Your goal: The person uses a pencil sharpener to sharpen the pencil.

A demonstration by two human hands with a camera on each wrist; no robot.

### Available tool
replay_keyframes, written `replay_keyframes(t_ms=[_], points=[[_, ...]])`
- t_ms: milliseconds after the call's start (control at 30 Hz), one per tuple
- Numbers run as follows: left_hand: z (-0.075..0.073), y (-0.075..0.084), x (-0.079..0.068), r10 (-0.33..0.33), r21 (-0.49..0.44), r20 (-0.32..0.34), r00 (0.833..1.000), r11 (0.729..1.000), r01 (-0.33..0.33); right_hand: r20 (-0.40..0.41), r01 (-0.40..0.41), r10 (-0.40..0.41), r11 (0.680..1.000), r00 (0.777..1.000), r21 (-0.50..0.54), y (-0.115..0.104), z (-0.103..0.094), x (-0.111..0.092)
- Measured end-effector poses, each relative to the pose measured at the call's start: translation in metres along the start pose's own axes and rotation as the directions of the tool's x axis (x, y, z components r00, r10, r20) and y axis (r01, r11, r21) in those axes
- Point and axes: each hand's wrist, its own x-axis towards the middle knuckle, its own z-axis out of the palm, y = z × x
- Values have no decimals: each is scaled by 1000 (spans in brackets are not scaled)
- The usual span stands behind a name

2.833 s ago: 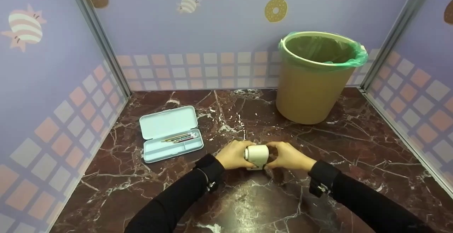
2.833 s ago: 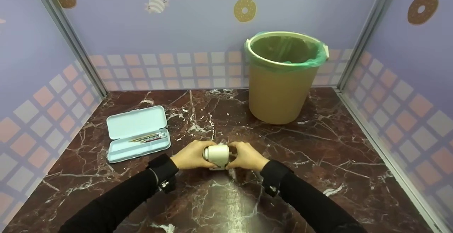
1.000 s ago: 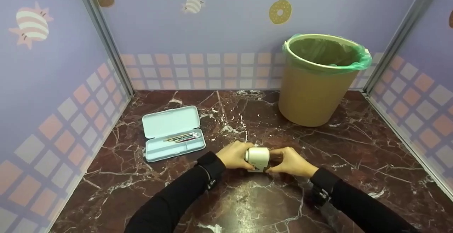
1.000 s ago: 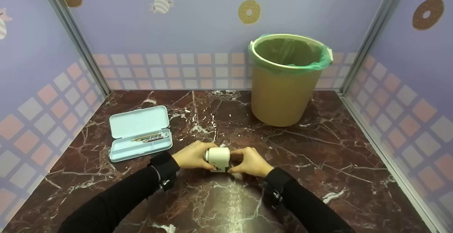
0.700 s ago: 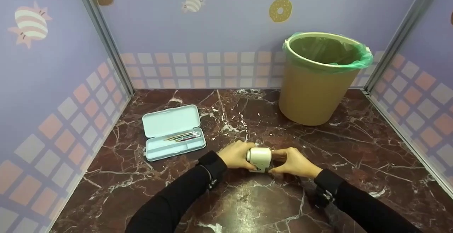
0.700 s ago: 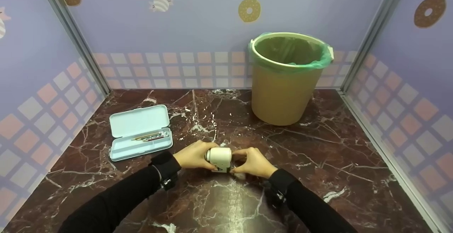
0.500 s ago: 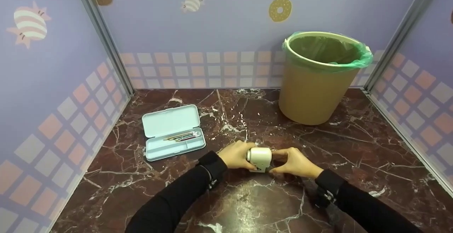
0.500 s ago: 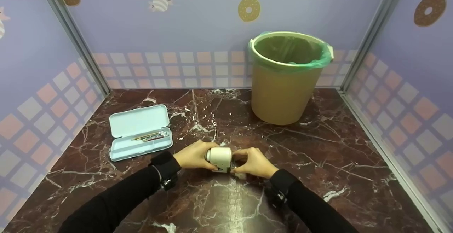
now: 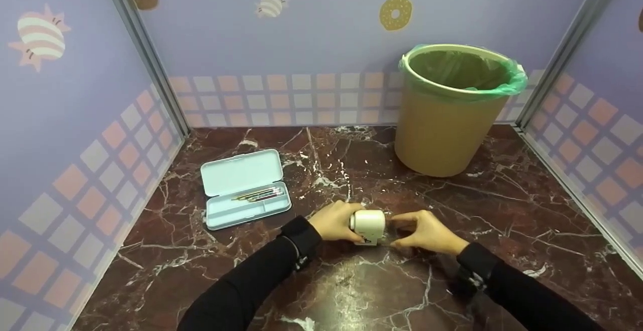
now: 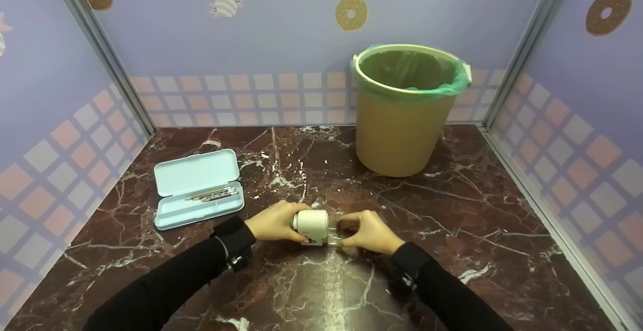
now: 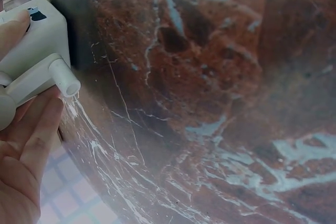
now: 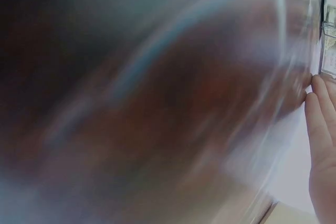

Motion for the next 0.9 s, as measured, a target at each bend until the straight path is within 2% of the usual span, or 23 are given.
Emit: replay_keyframes(t_ms=[400,667,767,900], points=[[2,3,2,3,-17,-11,1000,1000,-3,-117,-80,80,997,990,1,18,-31,-52],[3,2,2,8,-18,-21,1000,1000,-9,-178,-152,151,988,972,6,13,-46,-60],[3,2,2,5,-14,-22,1000,1000,-5,-210,-166,162,986,964,-3,4,-61,-60],[4,2,3,-4,-11,-24,1000,1000,4,-226,-176,172,984,959,2,-14,-90,-56]])
